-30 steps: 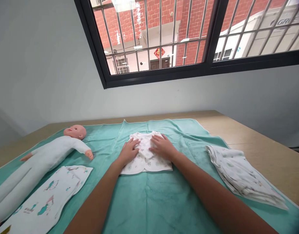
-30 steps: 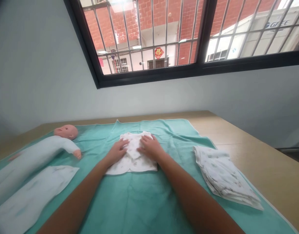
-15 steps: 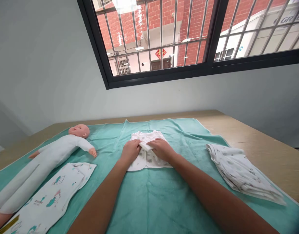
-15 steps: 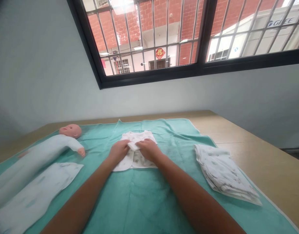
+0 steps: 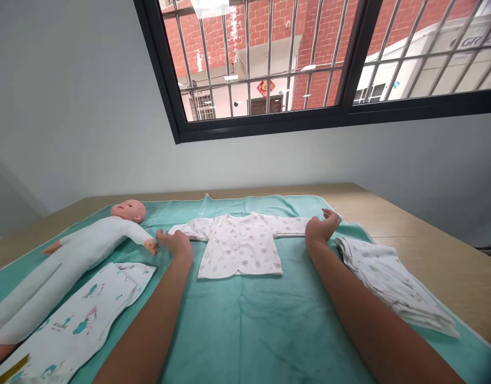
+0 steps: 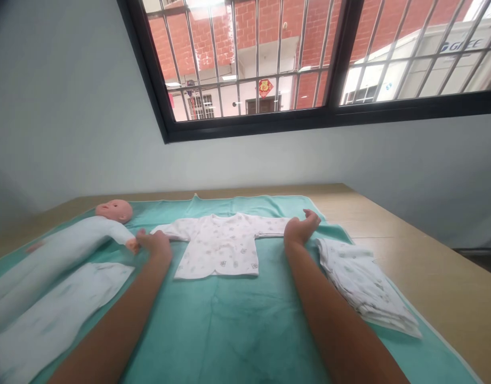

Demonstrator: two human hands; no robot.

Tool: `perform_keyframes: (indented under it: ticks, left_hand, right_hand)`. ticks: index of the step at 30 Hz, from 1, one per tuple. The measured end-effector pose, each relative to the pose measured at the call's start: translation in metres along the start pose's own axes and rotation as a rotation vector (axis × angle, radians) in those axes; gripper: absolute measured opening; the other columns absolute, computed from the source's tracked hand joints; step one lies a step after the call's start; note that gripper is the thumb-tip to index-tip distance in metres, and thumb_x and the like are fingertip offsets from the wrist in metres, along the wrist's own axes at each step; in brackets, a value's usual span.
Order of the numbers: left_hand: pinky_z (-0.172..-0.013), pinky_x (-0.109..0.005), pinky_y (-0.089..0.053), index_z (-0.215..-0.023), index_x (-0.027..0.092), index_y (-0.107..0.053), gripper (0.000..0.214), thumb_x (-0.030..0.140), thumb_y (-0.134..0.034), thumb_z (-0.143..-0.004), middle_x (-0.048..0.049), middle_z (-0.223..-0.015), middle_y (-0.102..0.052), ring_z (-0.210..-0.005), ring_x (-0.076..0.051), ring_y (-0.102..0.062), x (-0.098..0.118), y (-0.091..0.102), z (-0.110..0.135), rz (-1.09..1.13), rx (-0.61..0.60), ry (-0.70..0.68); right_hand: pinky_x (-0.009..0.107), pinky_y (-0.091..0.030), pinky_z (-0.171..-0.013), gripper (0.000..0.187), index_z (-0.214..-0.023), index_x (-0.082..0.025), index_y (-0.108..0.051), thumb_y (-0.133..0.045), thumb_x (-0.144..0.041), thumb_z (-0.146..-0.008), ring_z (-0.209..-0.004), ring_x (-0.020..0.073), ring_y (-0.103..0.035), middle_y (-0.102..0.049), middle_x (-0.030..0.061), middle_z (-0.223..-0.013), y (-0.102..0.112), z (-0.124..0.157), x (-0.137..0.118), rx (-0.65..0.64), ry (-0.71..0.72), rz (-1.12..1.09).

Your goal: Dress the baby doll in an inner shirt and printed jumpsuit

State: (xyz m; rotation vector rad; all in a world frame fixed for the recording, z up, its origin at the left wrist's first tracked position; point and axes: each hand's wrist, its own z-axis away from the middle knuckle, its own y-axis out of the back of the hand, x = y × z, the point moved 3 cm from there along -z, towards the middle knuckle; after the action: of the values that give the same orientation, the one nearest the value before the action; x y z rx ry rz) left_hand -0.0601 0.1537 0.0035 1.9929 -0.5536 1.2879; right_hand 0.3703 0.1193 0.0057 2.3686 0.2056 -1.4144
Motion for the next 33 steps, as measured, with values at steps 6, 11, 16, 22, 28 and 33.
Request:
perform_keyframes:
  ticks: [6, 11, 16, 22, 28, 33]
  left_hand:
    - [-0.109, -0.042, -0.033, -0.132, 0.008, -0.04, 0.052, 0.024, -0.052, -0.085, -0.0243, -0.141, -0.041, -0.138, -0.03, -0.034, -0.004, 0.008, -0.01, -0.353, 0.065, -0.096]
    - [-0.095, -0.053, -0.04, -0.119, 0.008, -0.054, 0.047, 0.039, -0.057, -0.083, -0.0266, -0.115, -0.062, -0.118, -0.041, -0.052, -0.017, 0.016, -0.023, -0.471, -0.046, -0.072]
    - [-0.09, -0.046, -0.044, -0.108, 0.016, -0.059, 0.027, 0.028, -0.053, -0.084, -0.018, -0.111, -0.065, -0.113, -0.036, -0.056, -0.014, 0.023, -0.024, -0.455, 0.014, -0.086]
    - [-0.086, -0.039, -0.045, -0.112, 0.018, -0.052, 0.027, 0.015, -0.042, -0.086, -0.0129, -0.115, -0.061, -0.103, -0.026, -0.059, -0.014, 0.03, -0.023, -0.385, 0.197, -0.106]
    - [-0.104, -0.045, -0.036, -0.118, 0.013, -0.054, 0.033, 0.013, -0.046, -0.085, -0.0191, -0.128, -0.051, -0.124, -0.031, -0.046, -0.004, 0.027, -0.016, -0.396, 0.176, -0.285]
    - [-0.113, -0.037, -0.029, -0.125, 0.013, -0.055, 0.038, 0.024, -0.033, -0.095, -0.0135, -0.134, -0.054, -0.131, -0.023, -0.043, 0.017, -0.018, 0.016, -0.439, -0.379, -0.652]
  right_hand:
    - [0.045, -0.037, -0.097, 0.036, -0.11, -0.016, -0.058, -0.045, -0.018, -0.077, -0.114, 0.0305, -0.049, -0.055, 0.0156, -0.124, -0.014, 0.019, -0.015, -0.282, 0.271, 0.275]
    - [0.052, -0.039, -0.09, 0.043, -0.121, -0.014, -0.057, -0.048, -0.035, -0.085, -0.114, 0.0367, -0.047, -0.056, 0.02, -0.121, -0.01, 0.005, 0.0, -0.36, 0.133, 0.53]
    - [0.051, -0.038, -0.091, 0.041, -0.12, -0.019, -0.06, -0.045, -0.039, -0.088, -0.113, 0.0345, -0.049, -0.058, 0.0161, -0.118, -0.001, -0.009, 0.006, -0.408, 0.107, 0.656]
    - [0.052, -0.038, -0.092, 0.043, -0.116, -0.015, -0.062, -0.046, -0.042, -0.086, -0.114, 0.0366, -0.049, -0.057, 0.0189, -0.119, 0.003, -0.011, 0.01, -0.415, 0.083, 0.722]
    - [0.042, -0.04, -0.087, 0.036, -0.114, -0.018, -0.062, -0.047, -0.032, -0.084, -0.1, 0.0302, -0.059, -0.065, 0.014, -0.105, 0.001, -0.016, 0.014, -0.487, 0.056, 0.553]
    - [0.032, -0.041, -0.078, 0.035, -0.113, -0.022, -0.061, -0.044, -0.026, -0.083, -0.101, 0.0247, -0.058, -0.065, 0.0083, -0.11, 0.002, -0.017, 0.008, -0.436, 0.083, 0.482]
